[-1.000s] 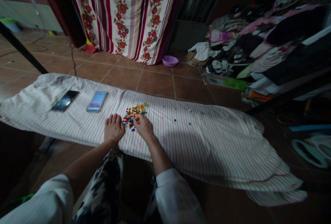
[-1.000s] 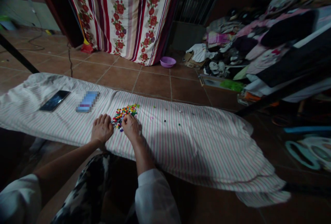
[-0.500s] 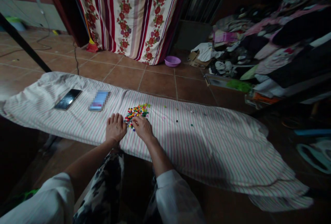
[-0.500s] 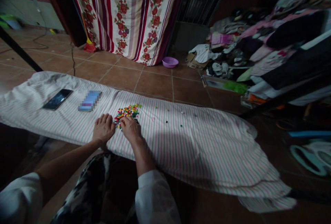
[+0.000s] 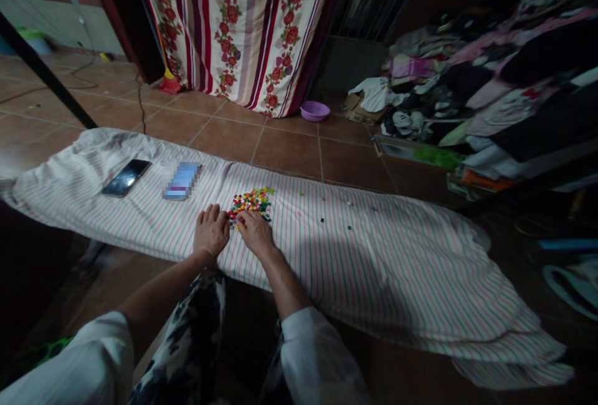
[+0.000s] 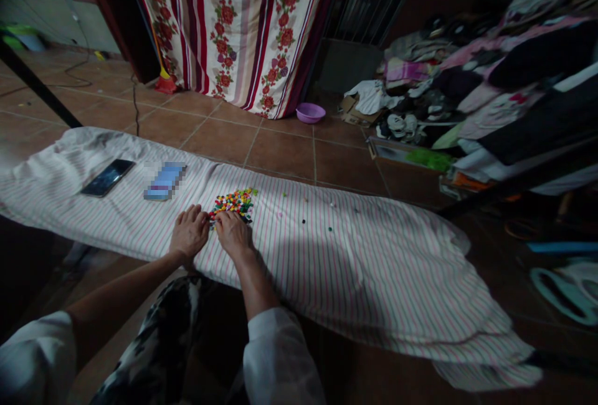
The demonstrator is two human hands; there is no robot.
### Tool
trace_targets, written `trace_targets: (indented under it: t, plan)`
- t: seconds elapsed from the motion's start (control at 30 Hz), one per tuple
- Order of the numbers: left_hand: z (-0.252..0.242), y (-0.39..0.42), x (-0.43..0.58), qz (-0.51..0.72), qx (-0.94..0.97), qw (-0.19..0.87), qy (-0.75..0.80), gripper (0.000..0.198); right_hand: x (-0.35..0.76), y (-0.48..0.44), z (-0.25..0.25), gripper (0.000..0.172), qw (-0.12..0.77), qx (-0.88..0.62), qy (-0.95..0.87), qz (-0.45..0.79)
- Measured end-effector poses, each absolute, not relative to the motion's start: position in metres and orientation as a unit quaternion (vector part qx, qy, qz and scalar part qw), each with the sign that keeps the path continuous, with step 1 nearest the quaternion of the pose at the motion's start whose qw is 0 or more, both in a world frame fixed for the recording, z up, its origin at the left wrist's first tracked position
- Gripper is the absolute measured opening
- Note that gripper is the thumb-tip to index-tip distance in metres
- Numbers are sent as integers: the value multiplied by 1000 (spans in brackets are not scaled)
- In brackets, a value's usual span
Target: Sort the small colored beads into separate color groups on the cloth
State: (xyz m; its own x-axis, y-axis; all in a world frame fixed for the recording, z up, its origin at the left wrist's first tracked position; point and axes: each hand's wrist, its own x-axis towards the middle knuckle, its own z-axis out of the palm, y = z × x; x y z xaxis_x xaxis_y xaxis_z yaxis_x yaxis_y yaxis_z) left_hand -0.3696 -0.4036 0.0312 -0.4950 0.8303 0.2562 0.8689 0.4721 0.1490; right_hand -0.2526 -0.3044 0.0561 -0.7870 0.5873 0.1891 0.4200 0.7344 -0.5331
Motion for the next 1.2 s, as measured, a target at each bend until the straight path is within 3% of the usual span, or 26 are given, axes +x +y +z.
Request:
trace_targets:
  t: [0.63, 1.2]
  plan:
    - [25, -403, -375, -178, -488, 67, -852, 36, -249, -302, 53, 22, 175, -280, -909, 253]
    - [20, -403, -377, -198, -487, 98, -845, 33, -244, -291, 36, 24, 241, -314, -843, 364]
